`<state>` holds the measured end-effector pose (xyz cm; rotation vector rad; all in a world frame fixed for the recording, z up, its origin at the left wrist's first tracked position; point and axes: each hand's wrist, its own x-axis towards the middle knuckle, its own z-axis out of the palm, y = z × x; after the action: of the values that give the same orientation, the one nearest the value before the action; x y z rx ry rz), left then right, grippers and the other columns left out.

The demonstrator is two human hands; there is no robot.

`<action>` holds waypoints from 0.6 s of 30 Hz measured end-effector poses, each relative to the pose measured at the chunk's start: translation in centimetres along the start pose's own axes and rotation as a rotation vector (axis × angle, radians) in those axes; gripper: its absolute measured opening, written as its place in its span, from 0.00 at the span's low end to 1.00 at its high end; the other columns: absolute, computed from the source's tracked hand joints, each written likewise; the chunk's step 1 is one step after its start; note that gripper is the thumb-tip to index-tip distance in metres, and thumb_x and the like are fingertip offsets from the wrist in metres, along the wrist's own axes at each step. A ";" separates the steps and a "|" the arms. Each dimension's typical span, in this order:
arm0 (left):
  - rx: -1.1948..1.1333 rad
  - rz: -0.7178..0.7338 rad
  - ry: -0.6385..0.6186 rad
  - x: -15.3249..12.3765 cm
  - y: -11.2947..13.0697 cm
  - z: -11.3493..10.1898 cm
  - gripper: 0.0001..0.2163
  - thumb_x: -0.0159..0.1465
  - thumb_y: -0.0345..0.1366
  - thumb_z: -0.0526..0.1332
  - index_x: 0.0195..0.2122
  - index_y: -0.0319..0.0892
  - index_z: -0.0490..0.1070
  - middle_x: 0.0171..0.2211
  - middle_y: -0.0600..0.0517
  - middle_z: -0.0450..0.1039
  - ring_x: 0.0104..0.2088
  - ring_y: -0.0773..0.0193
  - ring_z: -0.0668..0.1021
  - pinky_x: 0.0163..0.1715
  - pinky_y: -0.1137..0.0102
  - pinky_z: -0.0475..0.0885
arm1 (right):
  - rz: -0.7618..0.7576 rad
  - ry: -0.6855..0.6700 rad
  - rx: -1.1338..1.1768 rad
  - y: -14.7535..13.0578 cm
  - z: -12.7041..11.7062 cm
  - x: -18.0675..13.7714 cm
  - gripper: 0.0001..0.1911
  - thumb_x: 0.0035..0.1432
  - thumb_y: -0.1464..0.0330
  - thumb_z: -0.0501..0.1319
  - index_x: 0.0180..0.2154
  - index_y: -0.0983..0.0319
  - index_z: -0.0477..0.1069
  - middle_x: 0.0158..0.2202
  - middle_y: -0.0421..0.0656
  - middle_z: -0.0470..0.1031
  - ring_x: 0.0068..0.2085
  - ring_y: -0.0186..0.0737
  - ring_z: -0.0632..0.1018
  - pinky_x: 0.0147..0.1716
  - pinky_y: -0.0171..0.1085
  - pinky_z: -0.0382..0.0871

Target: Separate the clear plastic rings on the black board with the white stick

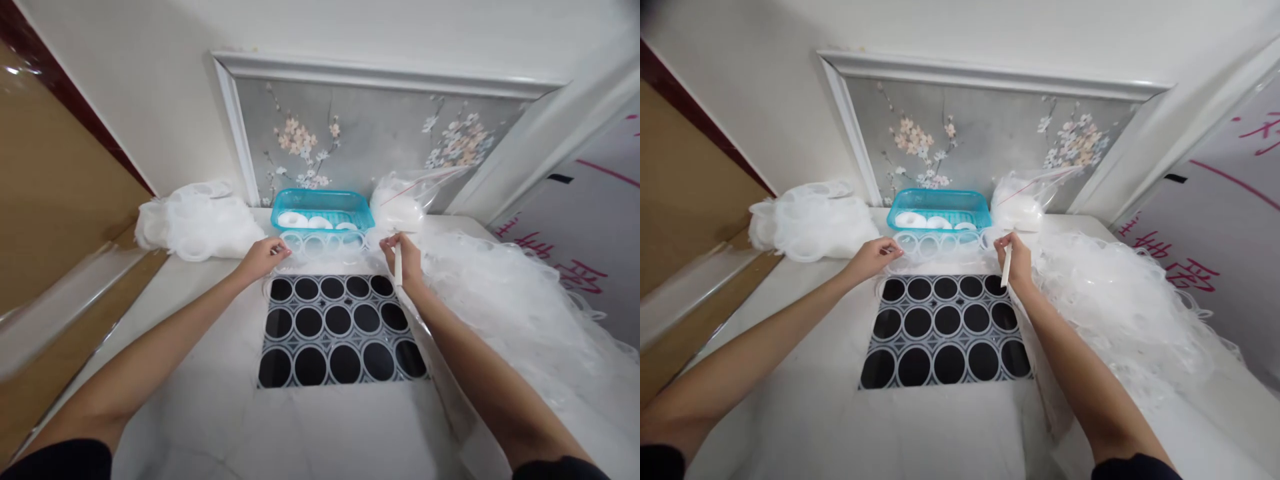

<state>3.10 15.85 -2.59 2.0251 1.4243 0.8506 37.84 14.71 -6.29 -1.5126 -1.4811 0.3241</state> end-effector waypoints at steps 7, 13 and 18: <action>0.245 0.108 0.122 -5.2 1.4 1.2 0.26 0.57 0.32 0.63 0.57 0.36 0.65 0.62 0.37 0.63 0.64 0.44 0.65 0.65 0.50 0.57 | -0.055 0.024 -0.223 -3.0 -1.5 -3.3 0.13 0.57 0.55 0.58 0.34 0.57 0.61 0.37 0.51 0.76 0.40 0.53 0.76 0.43 0.50 0.67; 0.356 0.362 -0.023 -13.6 1.2 0.2 0.13 0.67 0.37 0.60 0.51 0.42 0.72 0.59 0.42 0.68 0.59 0.51 0.71 0.59 0.55 0.67 | 0.081 -0.462 0.133 -8.1 -2.8 -12.3 0.27 0.67 0.47 0.45 0.40 0.57 0.73 0.28 0.43 0.76 0.29 0.43 0.75 0.31 0.41 0.67; 0.387 0.444 -0.105 -15.7 1.7 -0.4 0.10 0.70 0.39 0.57 0.43 0.43 0.76 0.45 0.47 0.77 0.45 0.57 0.78 0.48 0.59 0.72 | 0.089 -0.580 0.168 -8.2 -2.7 -16.3 0.30 0.69 0.47 0.42 0.54 0.56 0.71 0.27 0.41 0.76 0.27 0.42 0.75 0.30 0.39 0.68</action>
<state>-0.11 0.44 -4.24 2.7021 1.1629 0.6579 31.05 -2.39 -5.56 -1.4127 -1.7730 0.9806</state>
